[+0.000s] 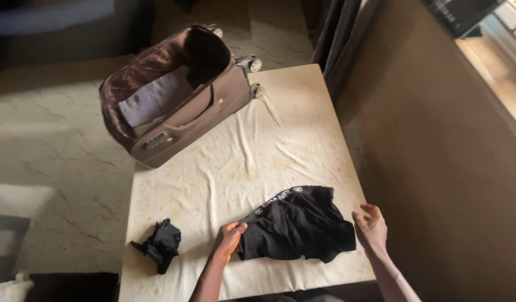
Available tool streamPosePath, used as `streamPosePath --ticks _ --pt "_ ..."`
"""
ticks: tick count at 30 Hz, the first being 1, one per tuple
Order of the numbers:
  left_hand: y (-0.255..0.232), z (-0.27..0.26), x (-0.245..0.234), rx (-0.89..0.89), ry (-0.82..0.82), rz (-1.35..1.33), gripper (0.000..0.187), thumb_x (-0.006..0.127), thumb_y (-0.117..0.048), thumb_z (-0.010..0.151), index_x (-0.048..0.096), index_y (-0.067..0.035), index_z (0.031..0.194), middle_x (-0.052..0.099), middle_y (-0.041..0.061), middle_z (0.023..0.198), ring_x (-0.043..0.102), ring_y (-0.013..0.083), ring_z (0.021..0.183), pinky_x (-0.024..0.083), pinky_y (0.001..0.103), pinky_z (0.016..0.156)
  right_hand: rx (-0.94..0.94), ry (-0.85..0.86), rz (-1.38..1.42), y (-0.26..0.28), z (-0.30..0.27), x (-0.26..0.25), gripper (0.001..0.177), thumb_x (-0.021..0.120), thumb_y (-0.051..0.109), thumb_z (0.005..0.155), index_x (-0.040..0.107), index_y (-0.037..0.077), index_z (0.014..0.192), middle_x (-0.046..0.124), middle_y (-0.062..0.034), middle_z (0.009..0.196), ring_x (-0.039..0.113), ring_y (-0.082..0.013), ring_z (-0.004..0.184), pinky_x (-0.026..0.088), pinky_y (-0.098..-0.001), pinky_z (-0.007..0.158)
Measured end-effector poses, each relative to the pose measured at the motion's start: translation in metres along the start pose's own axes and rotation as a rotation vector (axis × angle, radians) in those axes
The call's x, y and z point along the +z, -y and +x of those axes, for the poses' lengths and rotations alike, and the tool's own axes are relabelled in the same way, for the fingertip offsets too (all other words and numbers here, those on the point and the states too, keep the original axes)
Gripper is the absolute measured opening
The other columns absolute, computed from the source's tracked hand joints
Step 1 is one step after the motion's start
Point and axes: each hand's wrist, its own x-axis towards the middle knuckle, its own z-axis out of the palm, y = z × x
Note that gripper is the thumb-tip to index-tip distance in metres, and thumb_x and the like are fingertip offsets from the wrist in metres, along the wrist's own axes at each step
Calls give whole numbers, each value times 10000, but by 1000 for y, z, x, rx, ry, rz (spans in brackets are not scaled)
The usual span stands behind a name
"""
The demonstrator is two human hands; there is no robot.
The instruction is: The person folds a pair of light-colored pants and two black garments on a table, then places each folded item into an open suitcase. The actions include smoothing, folding, and packing the clothes by hand.
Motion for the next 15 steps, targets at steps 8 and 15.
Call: streamPosePath --ticks 8,15 --pt "-36 -45 27 302 -151 -9 356 743 -295 855 761 34 991 715 38 767 619 109 673 500 289 624 -211 661 17 135 -95 52 303 653 19 896 711 92 1185 818 -47 1079 756 -217 939 604 -328 819" --pt "-79 -78 43 610 1 10 295 751 -258 873 747 29 943 733 3 769 655 64 727 528 254 668 -734 580 -12 170 -135 83 655 853 215 762 565 12 1314 705 -210 1104 710 -407 1032 555 -408 819"
